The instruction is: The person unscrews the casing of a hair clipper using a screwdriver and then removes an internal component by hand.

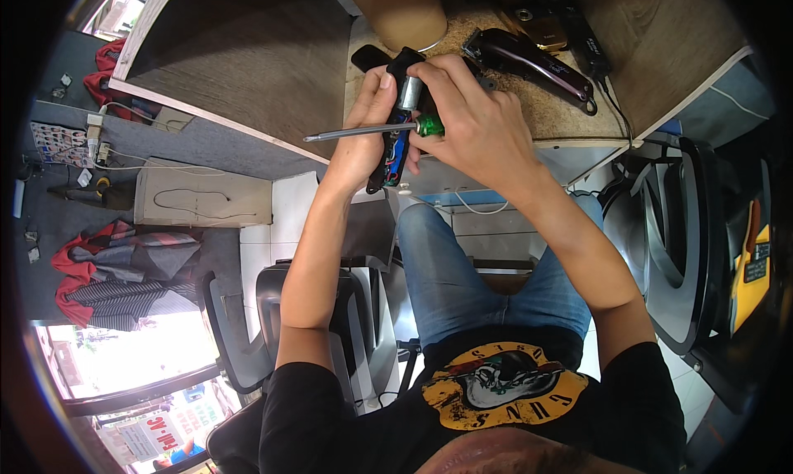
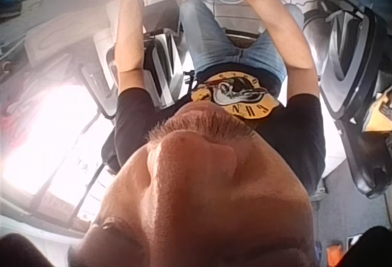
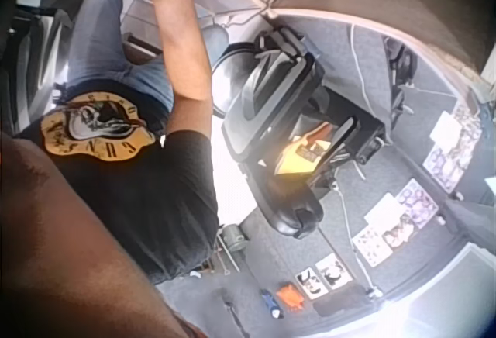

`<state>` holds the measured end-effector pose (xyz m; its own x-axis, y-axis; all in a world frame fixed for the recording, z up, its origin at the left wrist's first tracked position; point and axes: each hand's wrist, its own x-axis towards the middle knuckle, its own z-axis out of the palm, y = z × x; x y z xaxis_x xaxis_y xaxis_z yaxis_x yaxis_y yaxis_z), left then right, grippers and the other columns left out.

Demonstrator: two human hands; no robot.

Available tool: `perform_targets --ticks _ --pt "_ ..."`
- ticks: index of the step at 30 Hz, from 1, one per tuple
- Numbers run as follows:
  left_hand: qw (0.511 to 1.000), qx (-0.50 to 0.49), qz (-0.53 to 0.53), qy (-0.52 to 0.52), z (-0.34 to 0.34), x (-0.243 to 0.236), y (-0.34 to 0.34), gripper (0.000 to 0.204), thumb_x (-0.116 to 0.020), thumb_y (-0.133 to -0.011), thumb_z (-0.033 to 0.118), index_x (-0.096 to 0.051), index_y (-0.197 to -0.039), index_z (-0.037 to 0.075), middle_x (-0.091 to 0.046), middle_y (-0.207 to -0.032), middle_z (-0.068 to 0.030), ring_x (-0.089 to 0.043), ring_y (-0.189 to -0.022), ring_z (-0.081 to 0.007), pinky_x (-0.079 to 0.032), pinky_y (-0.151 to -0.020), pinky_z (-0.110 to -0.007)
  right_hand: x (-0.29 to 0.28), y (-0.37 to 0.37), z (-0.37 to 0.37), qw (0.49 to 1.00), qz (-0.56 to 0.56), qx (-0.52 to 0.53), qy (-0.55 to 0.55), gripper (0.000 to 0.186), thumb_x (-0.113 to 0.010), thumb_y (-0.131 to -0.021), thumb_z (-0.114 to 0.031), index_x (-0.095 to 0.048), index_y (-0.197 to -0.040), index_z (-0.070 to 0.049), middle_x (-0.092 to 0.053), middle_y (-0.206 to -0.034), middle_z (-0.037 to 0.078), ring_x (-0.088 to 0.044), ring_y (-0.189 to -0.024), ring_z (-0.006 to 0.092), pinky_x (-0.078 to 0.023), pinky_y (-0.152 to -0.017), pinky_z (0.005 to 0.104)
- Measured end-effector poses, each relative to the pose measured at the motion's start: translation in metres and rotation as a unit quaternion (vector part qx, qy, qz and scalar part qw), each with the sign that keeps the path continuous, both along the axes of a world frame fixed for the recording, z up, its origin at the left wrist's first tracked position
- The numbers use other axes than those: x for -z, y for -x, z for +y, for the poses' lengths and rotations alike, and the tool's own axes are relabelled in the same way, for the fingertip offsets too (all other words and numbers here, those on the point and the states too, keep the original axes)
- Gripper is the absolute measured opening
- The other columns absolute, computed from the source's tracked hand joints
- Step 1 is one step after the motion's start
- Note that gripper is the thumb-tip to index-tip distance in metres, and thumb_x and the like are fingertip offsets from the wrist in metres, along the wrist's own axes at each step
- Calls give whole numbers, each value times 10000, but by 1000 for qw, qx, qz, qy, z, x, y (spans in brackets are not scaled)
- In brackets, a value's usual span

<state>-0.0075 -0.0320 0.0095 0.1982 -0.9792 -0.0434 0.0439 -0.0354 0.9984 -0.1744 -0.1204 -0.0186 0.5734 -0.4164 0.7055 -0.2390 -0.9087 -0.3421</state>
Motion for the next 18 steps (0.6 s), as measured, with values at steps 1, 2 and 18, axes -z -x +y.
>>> perform_targets --ticks 1,2,18 --pt "1000 0 0 0 0 0 0 462 -435 -1145 513 -469 -1389 123 -646 -864 -89 -673 -566 -180 -598 -482 -336 0 0 0 1000 0 0 -2 733 -901 -757 -375 -592 -1315 -14 -604 -1343 103 -756 -700 307 -587 -607 411" --pt "1000 0 0 -1 0 1 -1 462 -434 -1145 515 -470 -1389 124 -646 -866 -89 -673 -567 -178 -597 -482 -335 0 0 0 1000 0 -1 -2 733 -901 -757 -375 -592 -1315 -14 -604 -1343 103 -756 -700 307 -587 -607 411" --pt "999 -1 -32 4 0 -1 0 490 -412 -1145 538 -456 -1384 112 -631 -880 -97 -665 -565 -186 -589 -476 -330 0 0 0 1000 -2 2 -13 650 -880 -782 -359 -652 -1316 -68 -610 -1283 72 -752 -683 295 -583 -597 431"
